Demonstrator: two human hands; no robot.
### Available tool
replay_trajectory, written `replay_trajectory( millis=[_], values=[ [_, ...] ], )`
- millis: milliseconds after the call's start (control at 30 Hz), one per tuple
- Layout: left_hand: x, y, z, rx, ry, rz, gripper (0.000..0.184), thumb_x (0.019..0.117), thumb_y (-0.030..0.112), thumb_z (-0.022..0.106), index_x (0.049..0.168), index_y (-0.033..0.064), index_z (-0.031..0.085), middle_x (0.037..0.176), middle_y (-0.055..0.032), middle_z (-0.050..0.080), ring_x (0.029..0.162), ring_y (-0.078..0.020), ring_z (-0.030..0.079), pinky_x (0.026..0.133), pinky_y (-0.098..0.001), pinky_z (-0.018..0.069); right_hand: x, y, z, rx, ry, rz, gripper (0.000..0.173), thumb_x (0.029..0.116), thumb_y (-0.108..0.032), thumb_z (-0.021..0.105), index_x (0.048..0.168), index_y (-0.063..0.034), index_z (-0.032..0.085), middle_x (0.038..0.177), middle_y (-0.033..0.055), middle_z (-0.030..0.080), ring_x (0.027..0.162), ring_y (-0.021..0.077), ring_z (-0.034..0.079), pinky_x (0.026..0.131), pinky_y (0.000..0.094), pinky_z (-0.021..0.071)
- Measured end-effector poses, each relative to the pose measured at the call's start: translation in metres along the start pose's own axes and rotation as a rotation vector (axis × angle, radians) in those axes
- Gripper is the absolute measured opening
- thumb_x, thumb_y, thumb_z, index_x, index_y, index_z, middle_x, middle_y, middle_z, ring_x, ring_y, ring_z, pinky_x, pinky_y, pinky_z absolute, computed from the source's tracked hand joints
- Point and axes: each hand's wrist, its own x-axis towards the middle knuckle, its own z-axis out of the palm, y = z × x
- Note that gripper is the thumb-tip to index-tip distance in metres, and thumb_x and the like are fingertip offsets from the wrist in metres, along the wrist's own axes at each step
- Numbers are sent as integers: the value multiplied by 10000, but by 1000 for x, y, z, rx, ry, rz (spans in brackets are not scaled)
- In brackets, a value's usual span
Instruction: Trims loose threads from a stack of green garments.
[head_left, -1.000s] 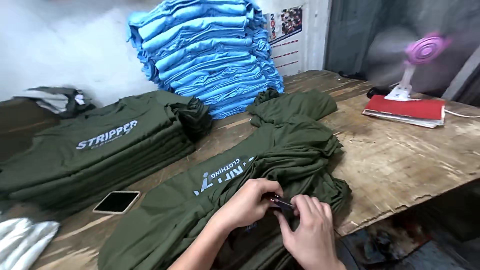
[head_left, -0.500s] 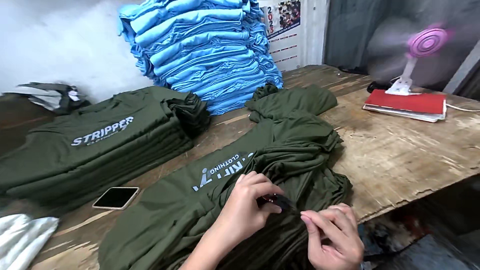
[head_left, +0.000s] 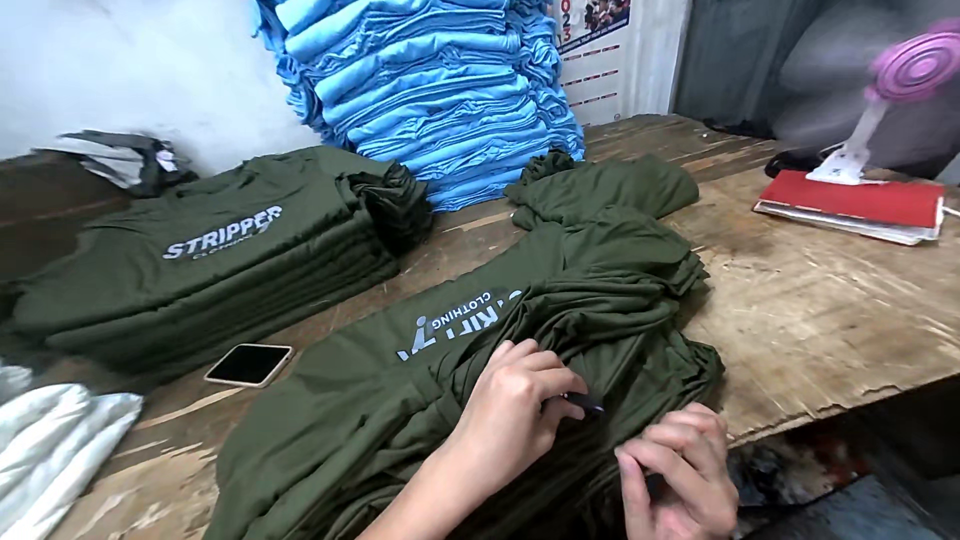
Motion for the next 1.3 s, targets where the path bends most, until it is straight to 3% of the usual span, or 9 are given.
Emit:
replay_trajectory(
  millis=[133, 200, 300, 400, 533, 733, 967, 1133, 1300],
  values=[
    [1, -9, -10, -32, 72, -173, 220, 896, 388, 755, 1074, 261, 765, 984, 126, 704, 943, -48, 657, 863, -318, 561, 6, -6, 7, -135, -39, 41, 418, 803, -660, 724, 881, -263, 618, 949, -64, 636, 1022, 122, 595, 1045, 398, 405],
    [2, -10, -11, -36, 74, -236, 297, 854, 406, 786, 1113, 262, 763, 1023, 122, 695, 972, -45, 656, 891, -327, 568, 11, -10, 19, -253, -74, 61, 412, 821, -579, 753, 1002, -219, 669, 1008, -3, 679, 1015, 185, 624, 1013, 457, 423],
    [-1, -10, -8, -30, 69, -235, 259, 853, 404, 785, 1085, 289, 777, 1021, 141, 698, 970, -29, 655, 883, -314, 566, 11, -4, 28, -204, -23, 47, 122, 936, -308, 696, 919, -232, 790, 930, -36, 725, 952, 142, 635, 1000, 451, 404],
    [-5, -11, -8, 7, 115, -118, 191, 880, 366, 755, 1053, 295, 791, 995, 150, 712, 951, -41, 640, 857, -332, 512, 12, -1, 20, -30, 20, 144, 189, 1015, -364, 614, 918, -240, 718, 929, -79, 701, 959, 67, 645, 1008, 356, 458],
    [-5, -7, 1, 10, 93, 5, 144, 904, 305, 746, 1039, 288, 795, 995, 135, 724, 953, -72, 636, 864, -356, 486, 10, 3, 15, 208, 45, 268, 186, 1003, -383, 647, 910, -236, 712, 937, -85, 690, 977, 73, 643, 929, 288, 506],
    [0, -1, 0, -8, 65, 3, 111, 944, 313, 706, 993, 261, 791, 943, 138, 733, 914, -61, 643, 817, -318, 501, 7, 4, 5, 278, -11, 67, 215, 1025, -426, 603, 916, -254, 672, 916, -121, 625, 984, 25, 601, 1002, 273, 446],
    [0, 5, 5, -15, -17, 15, 114, 950, 298, 699, 1012, 259, 786, 980, 107, 739, 932, -101, 650, 816, -352, 501, 9, 3, 4, 252, -3, 52, 194, 1006, -431, 637, 922, -266, 696, 917, -129, 632, 976, 21, 596, 1002, 277, 432],
    [8, 11, -16, -180, -248, -277, 176, 927, 345, 752, 1020, 204, 800, 964, 59, 751, 898, -52, 692, 841, -303, 583, 0, 8, -7, 178, -94, -126, 136, 1007, -382, 643, 957, -266, 693, 923, -115, 619, 978, 32, 569, 1049, 290, 376],
    [17, 13, -21, -277, -434, -438, 242, 916, 361, 773, 1057, 165, 786, 1010, 24, 748, 921, -60, 693, 866, -306, 577, -1, 5, -13, 196, -114, -148, 143, 1007, -376, 643, 946, -255, 687, 912, -111, 605, 978, 26, 560, 1045, 268, 376]
  ],
)
